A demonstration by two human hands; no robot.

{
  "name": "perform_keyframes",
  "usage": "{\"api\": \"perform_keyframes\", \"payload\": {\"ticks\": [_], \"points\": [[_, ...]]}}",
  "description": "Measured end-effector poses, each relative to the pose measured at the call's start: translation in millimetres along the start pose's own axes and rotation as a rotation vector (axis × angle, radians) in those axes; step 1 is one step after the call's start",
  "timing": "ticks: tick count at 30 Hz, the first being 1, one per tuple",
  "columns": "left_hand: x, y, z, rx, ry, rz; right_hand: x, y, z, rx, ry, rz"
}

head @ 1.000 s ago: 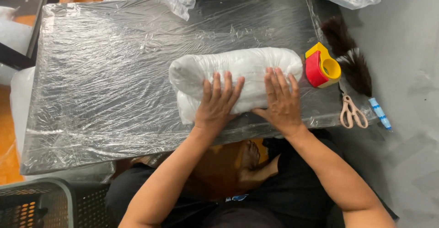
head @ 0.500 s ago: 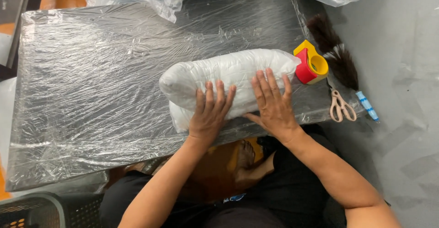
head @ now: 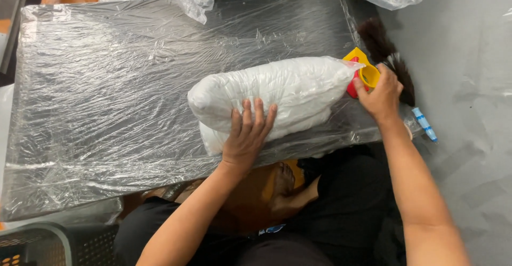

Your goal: The person rolls a white pillow and inserts it into a plastic sleeve, then uses a tape dispenser to wrap adhesive tape around the middle of the rolled pillow to secure it.

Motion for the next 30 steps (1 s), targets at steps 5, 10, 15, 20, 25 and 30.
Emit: {"api": "perform_keyframes", "payload": {"ticks": [5, 10, 15, 20, 25, 30], "points": [[-1, -1, -1, -0.013, 0.006, -0.009, 7, 18, 1, 0.100, -0.059, -0.250], [-2, -3, -1, -0.012, 0.000, -0.011, 15, 61, 23, 0.094, -0.078, -0.221], [-2, -2, 0, 0.003, -0.007, -0.017, 10, 30, 56, -0.388, 0.351, -0.120], [0, -1, -2, -0.070, 0.032, -0.230, -33, -107, 7, -1.076, 0.974, -0.184], [1, 2, -2, -0.082, 0.021, -0.238, -67, -174, -9, -1.435, 1.128, -0.204], [0, 0, 0, -0.065, 0.016, -0.198, -81, -211, -39, -1.542, 1.146, -0.238]]}}
Point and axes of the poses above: each hand's wrist, its own x-axis away from the middle knuckle, its own y-axis out of the palm, z = x × y, the point moved 5 cm from there along -x, towards the middle knuckle, and after that the axes turned 12 degrees about x, right-handed, at the moved point
